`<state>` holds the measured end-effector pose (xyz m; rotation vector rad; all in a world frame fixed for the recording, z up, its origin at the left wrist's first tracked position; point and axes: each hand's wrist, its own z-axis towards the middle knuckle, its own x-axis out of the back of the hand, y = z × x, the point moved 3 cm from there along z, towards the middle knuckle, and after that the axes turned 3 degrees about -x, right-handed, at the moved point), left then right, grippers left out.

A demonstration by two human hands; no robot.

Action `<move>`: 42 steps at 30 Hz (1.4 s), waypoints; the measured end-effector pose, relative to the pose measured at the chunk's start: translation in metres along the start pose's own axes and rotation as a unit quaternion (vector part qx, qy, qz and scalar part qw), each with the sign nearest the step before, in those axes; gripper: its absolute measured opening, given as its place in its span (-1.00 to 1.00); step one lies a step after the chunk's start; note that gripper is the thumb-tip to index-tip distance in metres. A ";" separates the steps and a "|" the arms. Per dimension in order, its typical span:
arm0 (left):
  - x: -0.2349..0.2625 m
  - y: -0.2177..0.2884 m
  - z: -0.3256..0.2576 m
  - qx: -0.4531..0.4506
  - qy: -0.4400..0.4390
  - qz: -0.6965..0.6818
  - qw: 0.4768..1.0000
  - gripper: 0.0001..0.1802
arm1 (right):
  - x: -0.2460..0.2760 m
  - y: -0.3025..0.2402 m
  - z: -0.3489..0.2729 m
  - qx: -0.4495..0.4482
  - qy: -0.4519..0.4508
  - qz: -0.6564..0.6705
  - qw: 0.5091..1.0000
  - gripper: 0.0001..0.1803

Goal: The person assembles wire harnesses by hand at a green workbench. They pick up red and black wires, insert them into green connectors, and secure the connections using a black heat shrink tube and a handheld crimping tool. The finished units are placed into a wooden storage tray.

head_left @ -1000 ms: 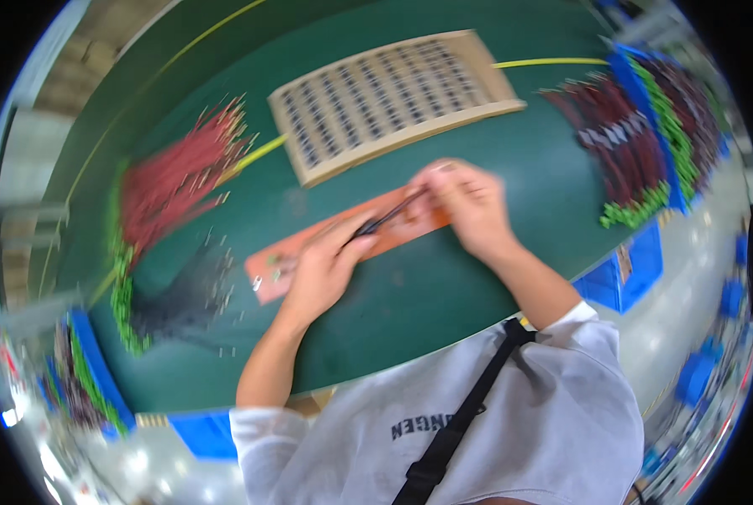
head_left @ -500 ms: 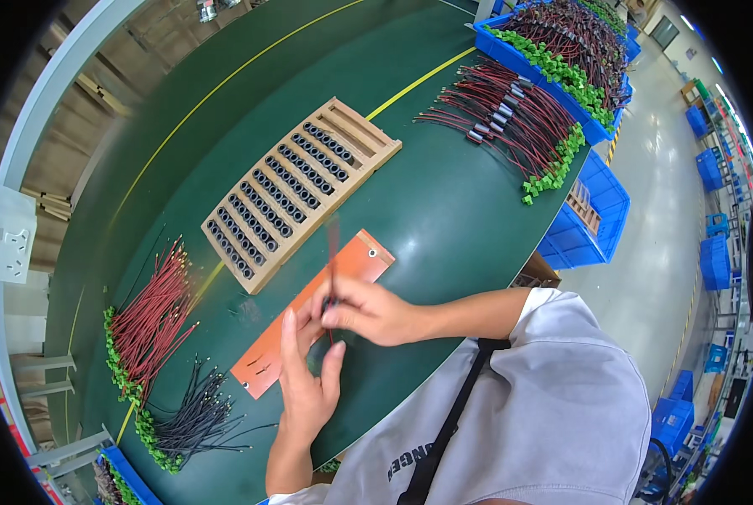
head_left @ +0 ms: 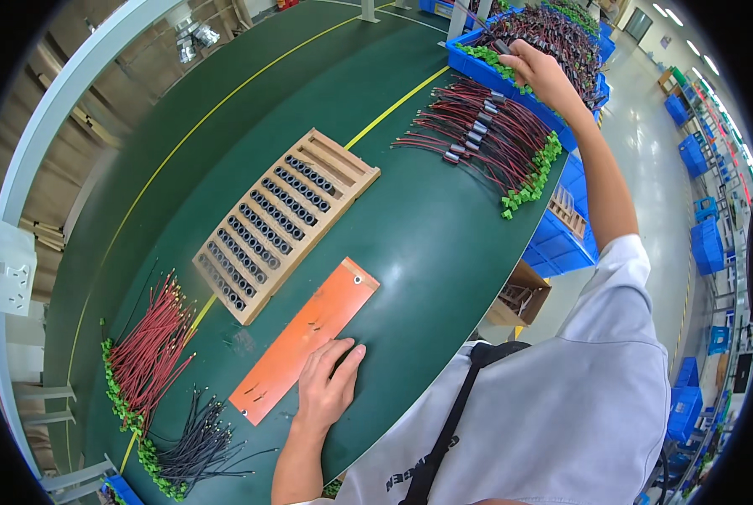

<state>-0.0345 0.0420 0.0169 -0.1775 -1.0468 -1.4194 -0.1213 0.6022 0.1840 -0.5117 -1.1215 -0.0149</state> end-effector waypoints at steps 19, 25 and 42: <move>0.001 -0.006 0.000 0.024 -0.037 -0.009 0.999 -0.64 | -0.069 0.143 0.016 0.005 -0.101 -0.190 0.977 -0.66; 0.003 -0.005 0.002 0.026 -0.034 -0.008 0.999 -0.64 | -0.067 0.138 0.011 0.004 -0.122 -0.206 0.971 -0.62; 0.009 -0.010 -0.001 0.026 -0.037 -0.011 0.999 -0.67 | -0.167 -0.104 -0.043 0.211 -0.017 0.115 0.970 -0.80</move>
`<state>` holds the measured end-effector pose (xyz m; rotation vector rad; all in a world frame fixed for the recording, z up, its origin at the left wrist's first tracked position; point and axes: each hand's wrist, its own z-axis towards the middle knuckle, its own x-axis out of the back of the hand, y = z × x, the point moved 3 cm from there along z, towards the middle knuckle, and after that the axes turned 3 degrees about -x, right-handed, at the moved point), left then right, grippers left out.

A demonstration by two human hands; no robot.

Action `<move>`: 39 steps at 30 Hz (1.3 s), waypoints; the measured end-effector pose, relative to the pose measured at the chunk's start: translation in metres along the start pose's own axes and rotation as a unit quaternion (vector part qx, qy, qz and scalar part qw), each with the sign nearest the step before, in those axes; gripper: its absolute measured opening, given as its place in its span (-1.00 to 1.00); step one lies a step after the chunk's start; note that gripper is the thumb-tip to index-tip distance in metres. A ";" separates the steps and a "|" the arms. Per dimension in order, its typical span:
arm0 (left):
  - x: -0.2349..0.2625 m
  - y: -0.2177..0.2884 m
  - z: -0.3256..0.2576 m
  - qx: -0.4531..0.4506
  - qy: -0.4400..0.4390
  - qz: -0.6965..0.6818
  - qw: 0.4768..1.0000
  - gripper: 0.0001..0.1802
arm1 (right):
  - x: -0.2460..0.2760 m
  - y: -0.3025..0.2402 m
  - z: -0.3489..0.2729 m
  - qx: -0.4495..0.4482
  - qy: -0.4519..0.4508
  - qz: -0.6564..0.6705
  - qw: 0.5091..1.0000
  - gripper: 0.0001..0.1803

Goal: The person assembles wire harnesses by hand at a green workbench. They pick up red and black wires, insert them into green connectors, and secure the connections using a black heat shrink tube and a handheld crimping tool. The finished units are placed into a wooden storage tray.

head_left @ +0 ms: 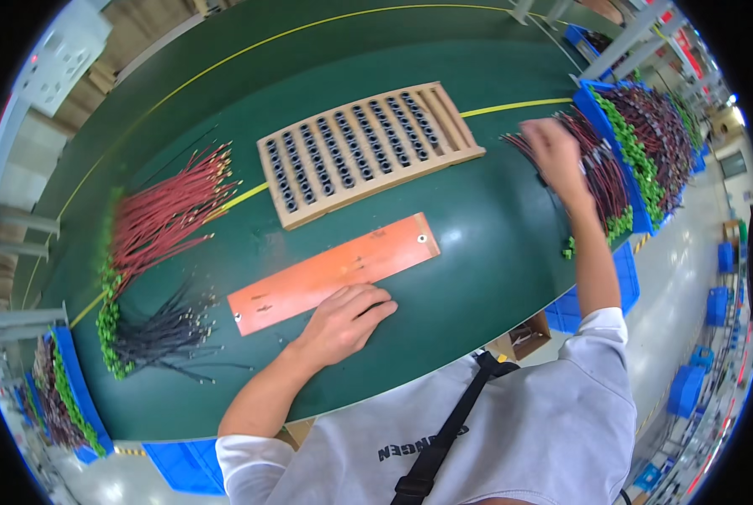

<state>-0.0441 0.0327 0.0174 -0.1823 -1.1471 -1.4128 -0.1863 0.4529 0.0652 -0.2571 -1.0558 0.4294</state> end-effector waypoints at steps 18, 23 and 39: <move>0.189 0.050 -0.221 0.372 0.015 0.539 0.756 -0.69 | -0.141 0.008 0.003 -0.140 0.022 0.267 0.953 -0.61; 0.199 0.044 -0.276 0.404 -0.017 0.494 0.770 -0.59 | -0.148 -0.003 0.001 -0.116 0.021 0.273 0.955 -0.63; 0.174 0.040 -0.227 0.247 -0.131 0.487 0.828 -0.66 | -0.146 -0.011 -0.001 -0.100 0.002 0.266 0.959 -0.61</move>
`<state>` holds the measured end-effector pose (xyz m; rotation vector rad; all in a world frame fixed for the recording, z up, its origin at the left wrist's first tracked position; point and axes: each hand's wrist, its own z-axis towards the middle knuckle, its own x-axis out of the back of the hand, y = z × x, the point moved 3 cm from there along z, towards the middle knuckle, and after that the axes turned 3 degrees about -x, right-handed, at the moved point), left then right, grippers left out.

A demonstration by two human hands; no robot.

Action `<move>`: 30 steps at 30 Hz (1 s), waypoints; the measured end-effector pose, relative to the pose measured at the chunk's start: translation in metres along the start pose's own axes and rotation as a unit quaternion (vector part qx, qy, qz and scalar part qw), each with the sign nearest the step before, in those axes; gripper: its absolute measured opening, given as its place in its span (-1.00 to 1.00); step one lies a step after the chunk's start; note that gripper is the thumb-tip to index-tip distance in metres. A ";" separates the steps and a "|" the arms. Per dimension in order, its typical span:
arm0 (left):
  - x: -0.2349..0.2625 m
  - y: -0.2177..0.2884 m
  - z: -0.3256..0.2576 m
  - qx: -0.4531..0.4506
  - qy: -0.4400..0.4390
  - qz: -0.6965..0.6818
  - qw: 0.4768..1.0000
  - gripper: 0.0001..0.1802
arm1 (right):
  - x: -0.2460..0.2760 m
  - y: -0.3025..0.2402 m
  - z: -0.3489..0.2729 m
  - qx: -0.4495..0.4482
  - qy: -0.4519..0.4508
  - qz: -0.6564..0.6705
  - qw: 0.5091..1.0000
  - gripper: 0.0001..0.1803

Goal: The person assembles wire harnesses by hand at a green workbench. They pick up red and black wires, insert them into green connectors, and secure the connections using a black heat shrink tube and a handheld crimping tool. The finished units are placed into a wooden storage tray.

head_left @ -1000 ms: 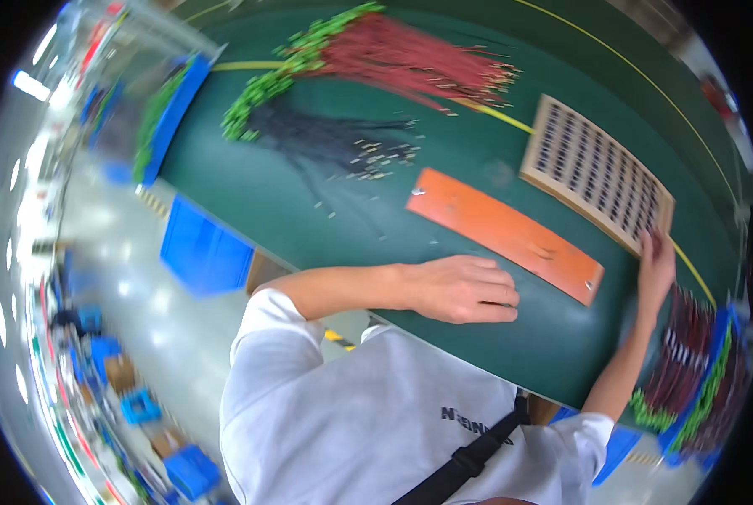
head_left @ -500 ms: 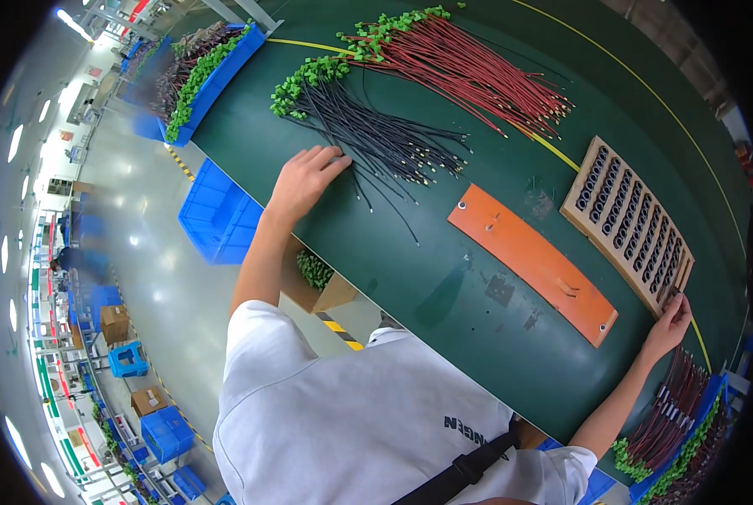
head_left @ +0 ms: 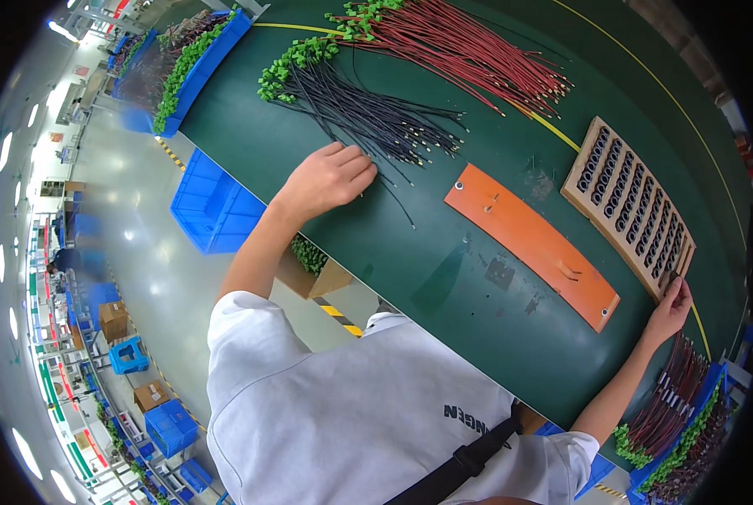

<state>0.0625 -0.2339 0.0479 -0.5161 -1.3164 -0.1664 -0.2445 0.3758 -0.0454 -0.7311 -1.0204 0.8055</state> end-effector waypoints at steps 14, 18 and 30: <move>0.056 -0.082 0.042 0.274 0.103 0.097 0.951 -0.71 | -0.005 -0.005 -0.003 0.008 0.013 0.016 1.000 -0.63; 0.013 -0.129 0.104 0.209 0.101 0.035 0.972 -0.75 | -0.006 -0.008 -0.003 0.015 0.013 0.003 1.000 -0.66; -0.084 -0.147 0.164 0.099 0.011 -0.012 0.995 -0.85 | -0.011 -0.023 -0.010 -0.002 0.016 0.035 0.999 -0.67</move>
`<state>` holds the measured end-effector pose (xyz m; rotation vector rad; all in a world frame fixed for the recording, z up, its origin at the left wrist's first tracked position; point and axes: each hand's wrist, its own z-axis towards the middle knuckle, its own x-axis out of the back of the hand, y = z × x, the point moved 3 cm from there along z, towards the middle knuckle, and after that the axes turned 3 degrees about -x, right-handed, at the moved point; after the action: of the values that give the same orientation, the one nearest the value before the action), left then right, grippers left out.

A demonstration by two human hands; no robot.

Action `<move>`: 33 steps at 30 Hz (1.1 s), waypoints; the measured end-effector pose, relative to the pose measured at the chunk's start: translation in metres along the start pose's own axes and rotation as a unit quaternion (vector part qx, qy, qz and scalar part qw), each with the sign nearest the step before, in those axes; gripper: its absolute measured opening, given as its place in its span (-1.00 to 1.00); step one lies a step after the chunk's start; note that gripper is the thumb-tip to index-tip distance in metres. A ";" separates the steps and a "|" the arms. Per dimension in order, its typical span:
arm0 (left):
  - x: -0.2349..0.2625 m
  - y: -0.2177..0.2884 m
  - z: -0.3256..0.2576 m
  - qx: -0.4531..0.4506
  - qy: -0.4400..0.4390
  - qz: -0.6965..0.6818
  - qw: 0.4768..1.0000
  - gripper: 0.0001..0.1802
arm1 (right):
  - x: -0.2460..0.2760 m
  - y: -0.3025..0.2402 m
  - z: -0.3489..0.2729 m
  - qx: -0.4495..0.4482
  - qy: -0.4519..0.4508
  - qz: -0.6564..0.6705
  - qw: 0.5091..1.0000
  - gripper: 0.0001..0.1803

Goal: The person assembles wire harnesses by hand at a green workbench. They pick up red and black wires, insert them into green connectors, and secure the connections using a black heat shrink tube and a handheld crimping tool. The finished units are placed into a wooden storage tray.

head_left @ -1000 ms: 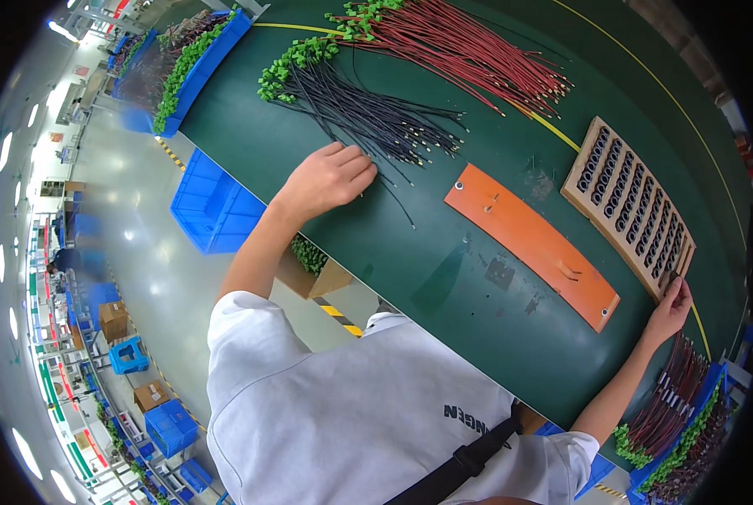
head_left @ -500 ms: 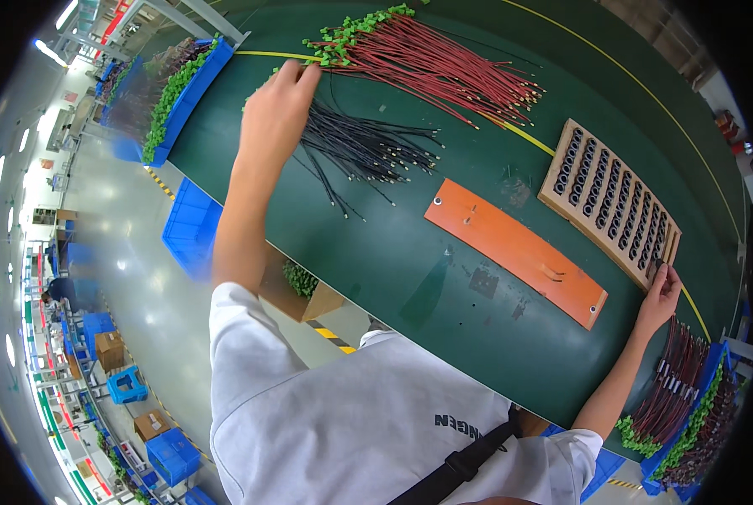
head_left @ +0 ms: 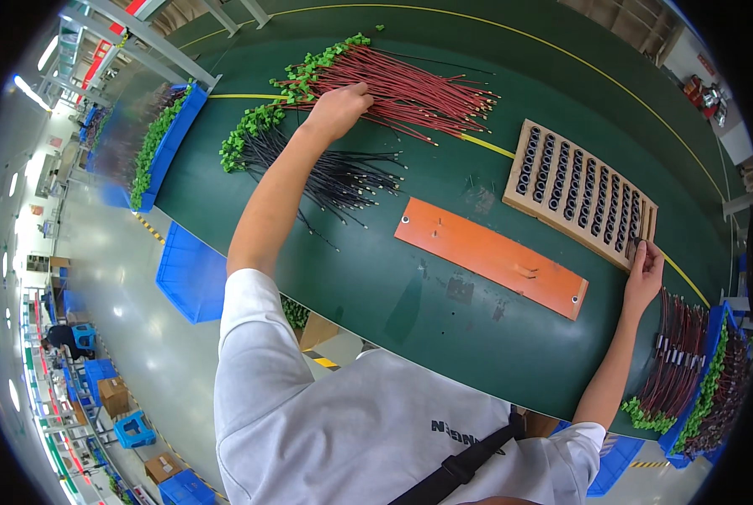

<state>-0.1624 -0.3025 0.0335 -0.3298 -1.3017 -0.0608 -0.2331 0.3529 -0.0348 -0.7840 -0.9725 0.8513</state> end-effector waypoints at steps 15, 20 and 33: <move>0.003 -0.008 -0.002 -0.001 -0.013 -0.075 0.997 -0.89 | 0.000 -0.007 -0.002 -0.009 0.000 -0.016 1.000 -0.68; 0.009 -0.007 0.002 -0.028 0.011 -0.117 0.993 -0.84 | -0.001 -0.009 -0.002 0.006 0.015 -0.015 1.000 -0.69; 0.000 0.024 0.031 -0.054 0.051 -0.216 0.974 -0.83 | 0.000 -0.015 -0.003 -0.002 0.014 -0.050 0.999 -0.69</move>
<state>-0.1861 -0.2708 0.0351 -0.1289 -1.2504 -0.5118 -0.2267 0.3460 -0.0234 -0.7429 -0.9812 0.7493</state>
